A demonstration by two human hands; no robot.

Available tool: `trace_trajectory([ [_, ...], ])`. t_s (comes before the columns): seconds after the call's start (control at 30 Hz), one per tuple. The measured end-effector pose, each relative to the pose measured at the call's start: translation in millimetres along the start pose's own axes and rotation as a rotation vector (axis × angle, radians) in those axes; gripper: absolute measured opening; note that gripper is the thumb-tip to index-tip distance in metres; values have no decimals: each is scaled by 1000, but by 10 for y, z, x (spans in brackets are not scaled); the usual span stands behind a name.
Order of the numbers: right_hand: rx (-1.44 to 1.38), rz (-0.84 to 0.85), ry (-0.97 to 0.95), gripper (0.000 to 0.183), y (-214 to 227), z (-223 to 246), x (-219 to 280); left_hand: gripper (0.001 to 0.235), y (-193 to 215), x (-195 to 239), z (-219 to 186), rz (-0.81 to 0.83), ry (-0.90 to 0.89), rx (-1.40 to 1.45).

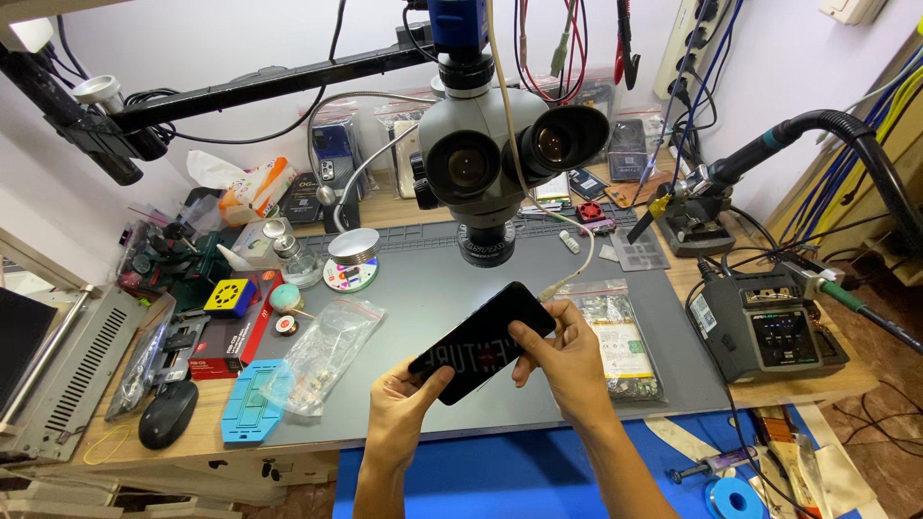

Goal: The person removes a motherboard from a smartphone, places it on the workbench, and then reinserts it into the phone chassis. They connect a USB cable to the phone and later use a soldering iron to work on the internal components.

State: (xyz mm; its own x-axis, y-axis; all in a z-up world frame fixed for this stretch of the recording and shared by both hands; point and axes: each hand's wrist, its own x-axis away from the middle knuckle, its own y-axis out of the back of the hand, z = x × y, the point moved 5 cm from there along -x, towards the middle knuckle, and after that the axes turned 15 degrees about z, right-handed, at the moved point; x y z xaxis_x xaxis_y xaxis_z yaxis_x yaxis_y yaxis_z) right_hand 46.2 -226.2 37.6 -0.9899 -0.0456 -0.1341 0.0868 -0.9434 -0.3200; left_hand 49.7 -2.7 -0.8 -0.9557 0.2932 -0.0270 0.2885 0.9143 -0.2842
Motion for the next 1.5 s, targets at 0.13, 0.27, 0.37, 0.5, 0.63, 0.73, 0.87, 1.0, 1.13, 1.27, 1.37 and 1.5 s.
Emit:
trace_trajectory([
  [0.13, 2, -13, -12, 33, 0, 4, 5, 29, 16, -13, 38, 3, -12, 8],
  [0.27, -5, 0, 7, 33, 31, -72, -24, 28, 38, -4, 56, -14, -5, -15],
  [0.37, -14, 0, 18, 30, 27, -84, -32, 26, 37, 5, 32, -12, -15, -12],
  [0.5, -25, -6, -9, 24, -16, -30, -6, 26, 78, 8, 66, -25, 3, -17],
  [0.63, -32, 7, 4, 23, -11, -56, -13, 27, 80, 1, 74, -26, -3, -12],
  [0.73, -63, 14, 28, 22, -14, -55, -13, 25, 79, -5, 84, -13, -29, 1],
  [0.87, -62, -2, 4, 21, -27, -28, 3, 26, 80, 0, 89, -20, -27, -13],
  [1.0, -49, -10, 6, 20, -26, -30, 6, 23, 85, 13, 72, -33, -13, -40],
  [1.13, -77, 4, 41, 20, -16, -69, -9, 24, 77, 10, 75, -17, -33, -21],
  [1.27, -69, -14, 12, 21, -24, -48, 5, 26, 75, 18, 85, -29, -3, -11],
  [1.37, -64, -23, 1, 22, -23, -43, 10, 28, 44, 37, 30, -26, -5, -15],
  [1.5, -64, -32, 8, 22, 8, -67, 11, 27, 26, 51, 29, -62, -2, -51],
])
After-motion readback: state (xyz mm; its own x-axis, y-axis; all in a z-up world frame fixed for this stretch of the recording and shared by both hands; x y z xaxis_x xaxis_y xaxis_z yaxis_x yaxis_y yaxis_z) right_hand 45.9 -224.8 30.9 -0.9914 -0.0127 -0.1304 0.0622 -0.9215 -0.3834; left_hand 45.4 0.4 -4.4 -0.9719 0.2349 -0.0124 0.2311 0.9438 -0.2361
